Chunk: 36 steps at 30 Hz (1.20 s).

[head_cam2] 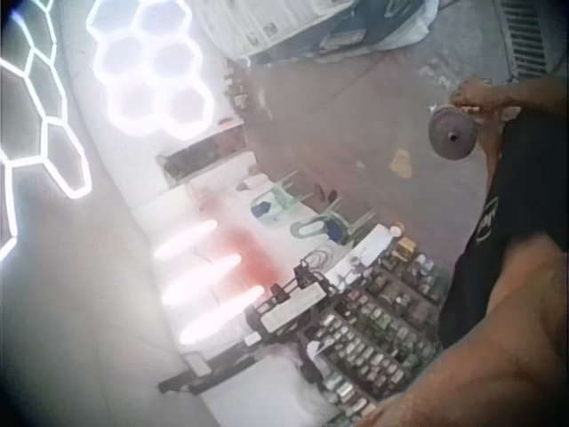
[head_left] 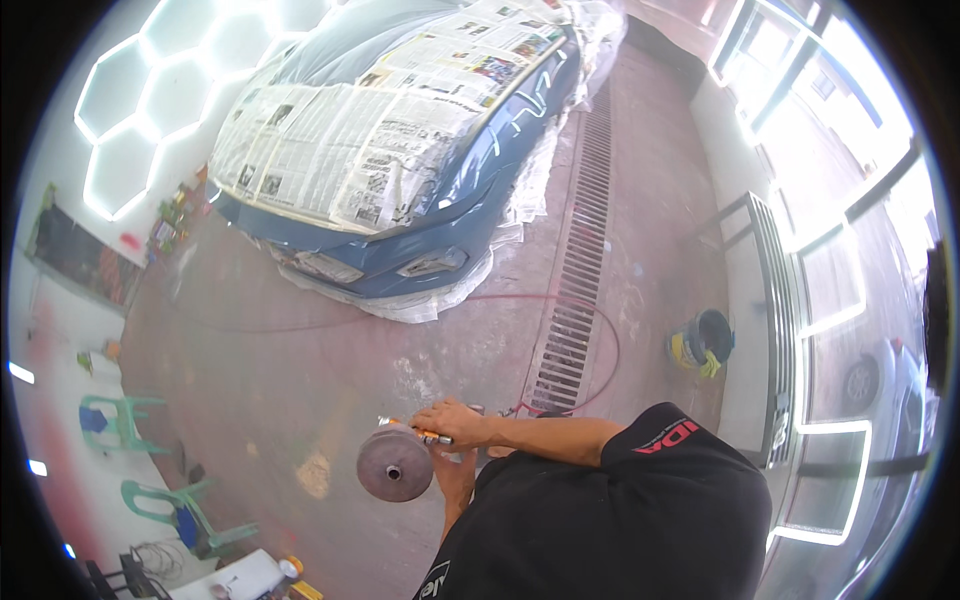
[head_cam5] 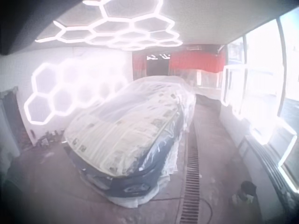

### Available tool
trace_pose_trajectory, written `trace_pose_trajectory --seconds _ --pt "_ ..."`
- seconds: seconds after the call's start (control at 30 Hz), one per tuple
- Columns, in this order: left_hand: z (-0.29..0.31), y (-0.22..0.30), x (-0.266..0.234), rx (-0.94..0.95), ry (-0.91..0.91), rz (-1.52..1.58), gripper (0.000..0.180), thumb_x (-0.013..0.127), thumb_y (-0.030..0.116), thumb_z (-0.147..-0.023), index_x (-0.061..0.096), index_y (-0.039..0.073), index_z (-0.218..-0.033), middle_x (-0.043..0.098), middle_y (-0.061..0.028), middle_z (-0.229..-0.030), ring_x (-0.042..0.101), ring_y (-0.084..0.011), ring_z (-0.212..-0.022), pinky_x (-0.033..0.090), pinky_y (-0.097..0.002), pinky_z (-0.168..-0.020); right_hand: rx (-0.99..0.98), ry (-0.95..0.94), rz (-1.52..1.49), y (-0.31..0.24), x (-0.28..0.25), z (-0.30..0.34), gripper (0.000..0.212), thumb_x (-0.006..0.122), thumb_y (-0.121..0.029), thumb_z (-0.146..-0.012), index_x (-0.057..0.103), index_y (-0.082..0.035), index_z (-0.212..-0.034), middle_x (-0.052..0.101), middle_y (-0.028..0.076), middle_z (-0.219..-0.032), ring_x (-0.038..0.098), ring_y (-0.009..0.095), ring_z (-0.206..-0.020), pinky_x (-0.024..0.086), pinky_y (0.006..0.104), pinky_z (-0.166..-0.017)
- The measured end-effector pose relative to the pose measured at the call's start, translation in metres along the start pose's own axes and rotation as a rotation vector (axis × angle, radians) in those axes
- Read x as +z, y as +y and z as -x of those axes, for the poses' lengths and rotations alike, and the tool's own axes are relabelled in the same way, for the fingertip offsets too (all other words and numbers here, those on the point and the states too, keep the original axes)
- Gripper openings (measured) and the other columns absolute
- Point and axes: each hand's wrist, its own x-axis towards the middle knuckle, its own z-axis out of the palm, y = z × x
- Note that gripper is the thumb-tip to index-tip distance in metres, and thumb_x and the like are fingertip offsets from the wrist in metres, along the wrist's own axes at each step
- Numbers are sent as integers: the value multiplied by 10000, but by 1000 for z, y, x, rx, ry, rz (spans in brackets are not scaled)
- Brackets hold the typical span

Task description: The person uses a spray gun to apply paint to a car bumper that is masked with newspaper and plastic. They walk around the bumper, spraying multiple passes, then refill the spray gun cup from a paint can and continue spraying.

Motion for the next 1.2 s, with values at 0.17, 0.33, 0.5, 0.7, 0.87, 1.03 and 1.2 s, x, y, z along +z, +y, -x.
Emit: trace_pose_trajectory --seconds 0.17,0.33,0.5,0.7,0.87,1.03,1.2 --pt "32 -42 11 121 59 616 823 771 66 -1026 271 29 -1679 524 -144 -1470 570 -268 -1382 483 -435 -1178 73 51 101 -60 11 37 544 727 -452 -1013 630 -141 -1448 698 124 -1315 695 369 -1135 494 532 -973" --pt "67 -5 24 106 -19 987 723 699 99 -1081 275 38 -1664 538 -134 -1463 574 -247 -1362 511 -445 -1141 160 210 95 -94 6 95 750 794 -627 -938 616 -89 -1430 644 162 -1385 663 393 -1191 504 551 -995" --pt "106 79 -5 108 -147 793 679 680 194 -1108 300 39 -1649 557 -137 -1483 614 -197 -1064 548 -396 -905 152 293 -542 -146 -39 137 1295 966 -703 -726 391 6 -1644 568 237 -1511 592 461 -1379 473 547 -1171" --pt "39 196 -62 107 95 700 699 701 416 -1130 339 123 -1651 603 -79 -1439 525 -113 -590 514 -326 -570 275 134 -734 -127 -29 205 1516 1045 -608 -662 197 -18 -1771 418 263 -1748 469 417 -1580 388 478 -1313" --pt "-61 282 -120 69 19 766 732 560 689 -1124 466 125 -1582 633 -70 -1334 474 -107 -591 454 -320 -554 646 9 -343 -40 76 271 636 946 -547 -801 792 -24 -1127 773 258 -1145 735 427 -1173 562 492 -1034" --pt "-204 323 -135 47 -155 610 711 548 727 -1112 577 90 -1426 671 -111 -1218 467 -103 -597 456 -341 -544 1024 318 -83 37 140 348 438 866 -456 -916 765 -37 -840 783 208 -961 747 459 -1006 595 548 -859" --pt "-349 308 -79 -134 -199 582 609 599 699 -1103 599 96 -1193 686 -146 -1029 490 -133 -568 470 -365 -518 1199 686 -19 35 100 352 540 733 -432 -1081 685 32 -809 631 322 -766 663 518 -742 501 562 -689"
